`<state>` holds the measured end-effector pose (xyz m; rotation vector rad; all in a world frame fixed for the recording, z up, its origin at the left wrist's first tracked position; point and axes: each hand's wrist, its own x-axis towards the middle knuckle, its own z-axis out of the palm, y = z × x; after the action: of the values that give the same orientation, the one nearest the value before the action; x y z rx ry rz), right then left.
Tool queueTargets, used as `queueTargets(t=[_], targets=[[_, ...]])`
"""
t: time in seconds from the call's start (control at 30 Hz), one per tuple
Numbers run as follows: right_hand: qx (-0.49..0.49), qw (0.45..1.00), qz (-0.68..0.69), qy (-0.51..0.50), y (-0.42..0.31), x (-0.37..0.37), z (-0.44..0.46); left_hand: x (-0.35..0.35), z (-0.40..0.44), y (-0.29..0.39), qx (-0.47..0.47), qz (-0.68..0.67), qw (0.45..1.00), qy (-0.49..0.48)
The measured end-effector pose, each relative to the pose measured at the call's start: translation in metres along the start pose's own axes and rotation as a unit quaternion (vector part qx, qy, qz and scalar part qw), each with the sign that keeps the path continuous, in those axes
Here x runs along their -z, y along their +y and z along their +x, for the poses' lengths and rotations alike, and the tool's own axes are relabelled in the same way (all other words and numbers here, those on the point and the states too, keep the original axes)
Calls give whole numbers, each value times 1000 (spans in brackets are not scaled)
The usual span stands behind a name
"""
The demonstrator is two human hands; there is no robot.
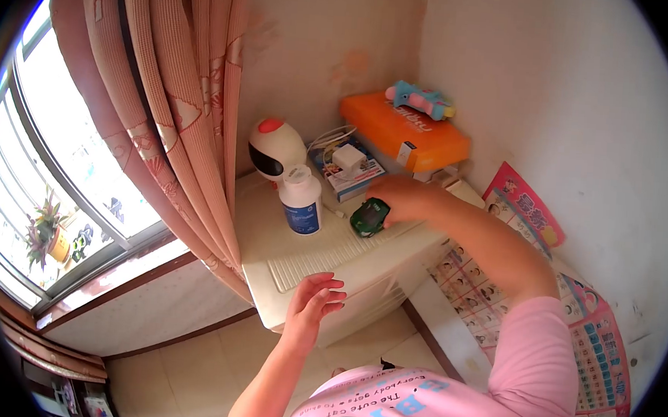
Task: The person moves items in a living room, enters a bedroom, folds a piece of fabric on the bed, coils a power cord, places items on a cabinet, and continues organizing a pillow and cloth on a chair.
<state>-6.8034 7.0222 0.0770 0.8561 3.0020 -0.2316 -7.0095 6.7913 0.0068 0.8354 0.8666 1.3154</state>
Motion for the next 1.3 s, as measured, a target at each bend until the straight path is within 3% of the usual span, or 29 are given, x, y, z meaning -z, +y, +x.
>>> queueTargets(t=[0.17, 0.3, 0.37, 0.5, 0.57, 0.6, 0.67, 0.8, 0.87, 0.97, 1.0, 1.07, 1.3], targets=[[-80, 997, 11, 9, 10, -2, 6, -1, -5, 1, 5, 11, 1000, 12], [-67, 997, 6, 27, 10, -7, 4, 4, -6, -2, 1, 8, 1000, 7], [14, 990, 0, 143, 5, -7, 0, 6, -7, -1, -3, 6, 1000, 12], [-39, 982, 80, 168, -21, 26, 17, 5, -10, 1, 4, 10, 1000, 19], [-35, 963, 47, 264, -21, 30, 41, 4, -10, 1, 3, 18, 1000, 16], [-37, 962, 48, 265, -18, 30, 56, 4, -9, 1, 4, 17, 1000, 13], [19, 932, -18, 362, -7, 24, 85, 5, -10, 0, 6, 17, 1000, 10], [-27, 944, -58, 325, 12, 18, 105, 14, -16, 4, 0, 9, 1000, 13], [-71, 969, -106, 210, 22, 19, 99, 20, -19, 5, -12, 3, 1000, 20], [-85, 969, -200, 121, 43, 3, 84, 30, -23, 4, -12, -12, 999, 42], [-84, 968, -203, 118, 43, 5, 80, 32, -24, 4, -12, -13, 999, 43], [-125, 973, -194, -6, 38, 11, 74, 34, -24, 4, -12, -15, 999, 46], [-90, 993, -1, 76, 35, -15, 91, 24, -12, 17, -8, 3, 1000, 17]])
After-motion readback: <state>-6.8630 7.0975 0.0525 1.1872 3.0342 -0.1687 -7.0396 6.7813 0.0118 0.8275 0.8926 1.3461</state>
